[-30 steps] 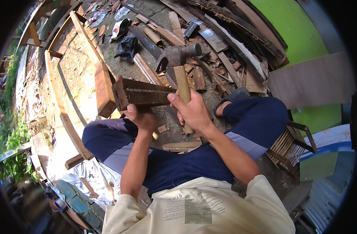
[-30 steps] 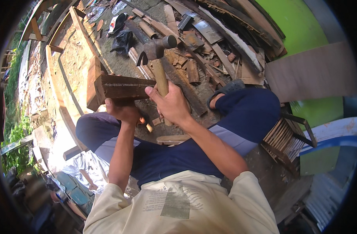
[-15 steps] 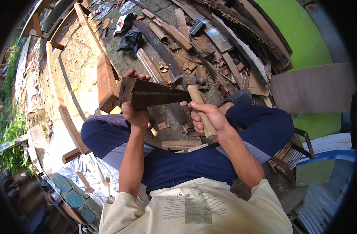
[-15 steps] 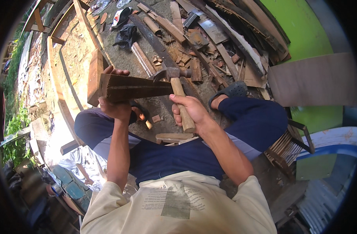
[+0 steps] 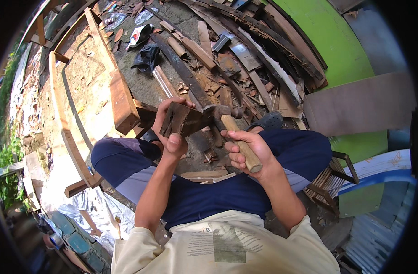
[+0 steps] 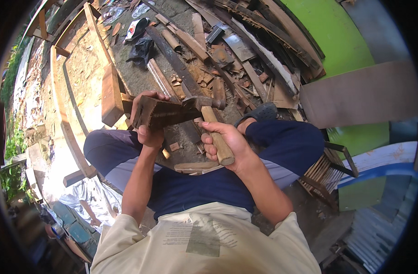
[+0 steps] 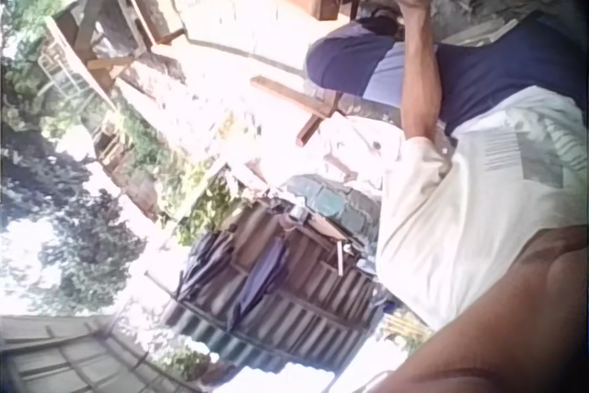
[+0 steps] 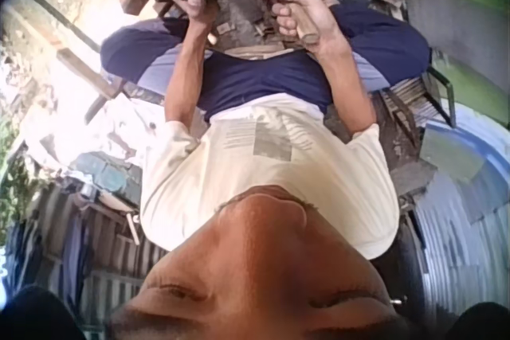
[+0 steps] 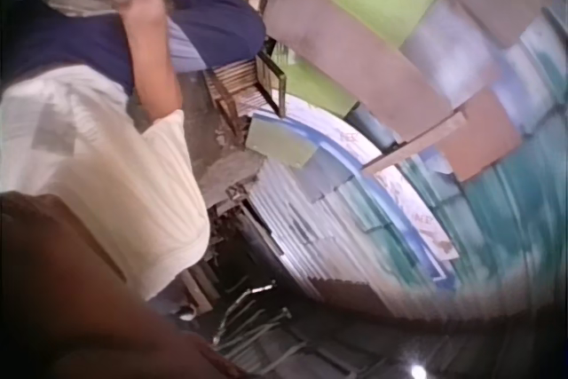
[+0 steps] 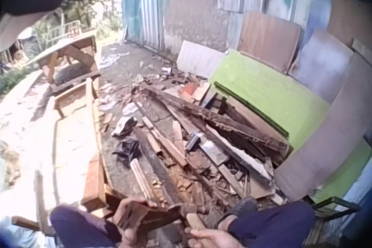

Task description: The person sits on the ground and uses a hammer to remove nails from a wooden plank. They then use a chisel to scrape the surface of the wood and remove debris.

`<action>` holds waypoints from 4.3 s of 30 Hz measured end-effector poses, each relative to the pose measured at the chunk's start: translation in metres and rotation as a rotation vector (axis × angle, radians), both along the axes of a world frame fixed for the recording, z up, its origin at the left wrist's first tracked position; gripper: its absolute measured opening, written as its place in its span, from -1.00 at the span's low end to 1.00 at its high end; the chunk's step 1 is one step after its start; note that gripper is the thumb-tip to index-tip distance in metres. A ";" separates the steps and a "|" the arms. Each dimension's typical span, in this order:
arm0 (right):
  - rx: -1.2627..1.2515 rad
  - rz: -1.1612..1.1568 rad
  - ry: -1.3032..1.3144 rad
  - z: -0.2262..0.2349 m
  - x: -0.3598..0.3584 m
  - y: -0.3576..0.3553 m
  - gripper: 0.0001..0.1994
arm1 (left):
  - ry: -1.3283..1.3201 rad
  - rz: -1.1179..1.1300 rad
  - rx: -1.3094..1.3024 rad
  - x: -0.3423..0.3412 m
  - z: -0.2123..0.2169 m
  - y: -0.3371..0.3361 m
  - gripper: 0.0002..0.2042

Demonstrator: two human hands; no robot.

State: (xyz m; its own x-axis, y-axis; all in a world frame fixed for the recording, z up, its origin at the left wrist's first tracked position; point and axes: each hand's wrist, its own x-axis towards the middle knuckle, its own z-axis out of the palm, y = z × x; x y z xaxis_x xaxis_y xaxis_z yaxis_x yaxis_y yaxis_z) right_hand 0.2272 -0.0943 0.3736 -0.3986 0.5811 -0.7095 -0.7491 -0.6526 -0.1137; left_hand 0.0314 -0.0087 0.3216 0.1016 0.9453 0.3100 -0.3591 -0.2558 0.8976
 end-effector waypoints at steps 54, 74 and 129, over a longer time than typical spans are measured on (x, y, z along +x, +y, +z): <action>0.457 0.077 -1.124 -0.042 -0.025 -0.018 -0.60 | -0.041 -0.023 -0.018 -0.038 -0.016 0.049 -0.13; 0.524 -0.090 -1.030 -0.043 -0.040 -0.007 -0.44 | -0.082 -0.145 -0.059 -0.026 -0.004 0.054 -0.04; -0.090 -0.194 -0.245 -0.084 -0.082 0.026 -0.60 | 0.060 0.215 -0.044 -0.018 -0.020 0.053 -0.07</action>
State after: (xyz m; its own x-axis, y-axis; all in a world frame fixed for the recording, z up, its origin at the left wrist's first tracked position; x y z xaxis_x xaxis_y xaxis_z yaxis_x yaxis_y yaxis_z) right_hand 0.1452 -0.0682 0.2893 -0.0978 0.5601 -0.8226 -0.8182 -0.5158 -0.2539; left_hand 0.0137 0.0438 0.3021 -0.0869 0.9597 0.2673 -0.2461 -0.2807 0.9277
